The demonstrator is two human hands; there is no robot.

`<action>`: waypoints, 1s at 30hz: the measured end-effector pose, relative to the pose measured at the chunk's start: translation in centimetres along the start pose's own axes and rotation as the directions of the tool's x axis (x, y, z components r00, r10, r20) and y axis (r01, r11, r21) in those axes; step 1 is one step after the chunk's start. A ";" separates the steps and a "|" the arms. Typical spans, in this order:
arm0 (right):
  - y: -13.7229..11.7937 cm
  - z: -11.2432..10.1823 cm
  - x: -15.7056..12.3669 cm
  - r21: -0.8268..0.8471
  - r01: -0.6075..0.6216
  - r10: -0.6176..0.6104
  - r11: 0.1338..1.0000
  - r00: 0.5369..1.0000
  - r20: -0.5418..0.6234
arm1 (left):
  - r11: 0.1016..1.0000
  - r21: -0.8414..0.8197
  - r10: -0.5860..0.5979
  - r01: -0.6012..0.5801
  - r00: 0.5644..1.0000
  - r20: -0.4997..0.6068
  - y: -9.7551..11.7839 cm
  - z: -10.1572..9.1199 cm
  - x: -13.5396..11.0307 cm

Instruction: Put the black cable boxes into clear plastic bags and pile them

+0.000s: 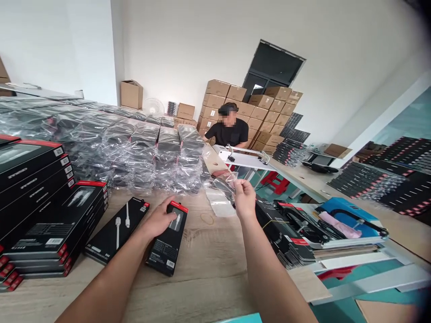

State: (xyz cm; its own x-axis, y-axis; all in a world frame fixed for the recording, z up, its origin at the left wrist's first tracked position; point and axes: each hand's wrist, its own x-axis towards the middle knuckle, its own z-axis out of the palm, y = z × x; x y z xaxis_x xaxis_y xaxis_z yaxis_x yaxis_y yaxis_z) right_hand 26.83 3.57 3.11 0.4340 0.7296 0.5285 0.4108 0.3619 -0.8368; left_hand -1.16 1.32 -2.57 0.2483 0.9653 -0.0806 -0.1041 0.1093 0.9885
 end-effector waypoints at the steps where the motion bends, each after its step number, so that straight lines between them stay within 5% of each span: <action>1: -0.2 0.1 -0.4 -0.013 0.083 -0.083 0.996 0.996 -0.034 | 0.999 0.051 0.004 -0.007 0.999 0.054 0.2 0.3 -0.2; 4: -0.4 0.9 -3.6 -0.137 0.338 -0.323 0.931 0.939 0.121 | 0.983 0.183 0.007 -0.032 0.991 0.135 1.3 1.3 -1.1; 9: -1.9 3.3 -8.5 -0.013 0.640 -0.481 0.769 0.591 0.648 | 0.994 0.108 -0.038 0.024 0.990 0.135 2.1 2.4 -1.3; 11: -2.4 3.9 -9.0 0.060 0.628 -0.484 0.776 0.532 0.695 | 0.998 0.010 -0.058 0.057 0.985 0.162 1.8 2.5 -1.0; 13: -2.5 3.9 -8.9 0.086 0.574 -0.467 0.815 0.560 0.685 | 0.997 -0.060 -0.041 0.051 0.986 0.159 1.6 2.5 -0.7; 15: -2.4 3.4 -8.4 0.045 0.489 -0.395 0.871 0.644 0.655 | 0.995 -0.092 -0.016 0.026 0.994 0.113 1.5 2.5 -0.6; 18: -1.6 2.5 -7.4 -0.135 0.289 -0.169 0.948 0.814 0.556 | 0.989 -0.148 -0.010 0.024 0.996 0.093 1.5 2.7 -0.7; 20: -0.9 2.0 -6.8 -0.256 0.099 0.046 0.962 0.860 0.508 | 0.981 -0.189 -0.013 0.037 0.992 0.126 1.4 3.0 -0.8; 21: -0.6 1.9 -6.6 -0.299 -0.001 0.164 0.954 0.839 0.520 | 0.979 -0.201 -0.014 0.042 0.990 0.141 1.4 3.1 -0.8; 23: -0.2 2.0 -6.5 -0.346 -0.184 0.367 0.920 0.716 0.594 | 0.976 -0.214 -0.003 0.035 0.989 0.147 1.3 3.3 -0.9; 25: -0.1 2.4 -6.7 -0.298 -0.329 0.442 0.896 0.608 0.659 | 0.974 -0.224 0.012 0.026 0.986 0.165 1.3 3.4 -1.1; 26: -0.1 2.6 -6.9 -0.228 -0.396 0.437 0.890 0.589 0.680 | 0.973 -0.231 0.014 0.028 0.984 0.178 1.3 3.5 -1.1; 30: -0.3 3.1 -7.2 0.138 -0.568 0.374 0.811 0.686 0.624 | 0.971 -0.235 0.008 0.036 0.983 0.185 1.1 3.6 -1.1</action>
State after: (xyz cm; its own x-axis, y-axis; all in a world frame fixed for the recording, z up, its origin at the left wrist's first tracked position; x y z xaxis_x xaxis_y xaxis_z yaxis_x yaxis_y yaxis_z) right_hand 21.08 0.06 -0.90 -0.0492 0.9980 -0.0399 -0.0243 -0.0411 -0.9989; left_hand 1.95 -0.47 -0.89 0.4216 0.9055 -0.0477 -0.3180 0.1970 0.9274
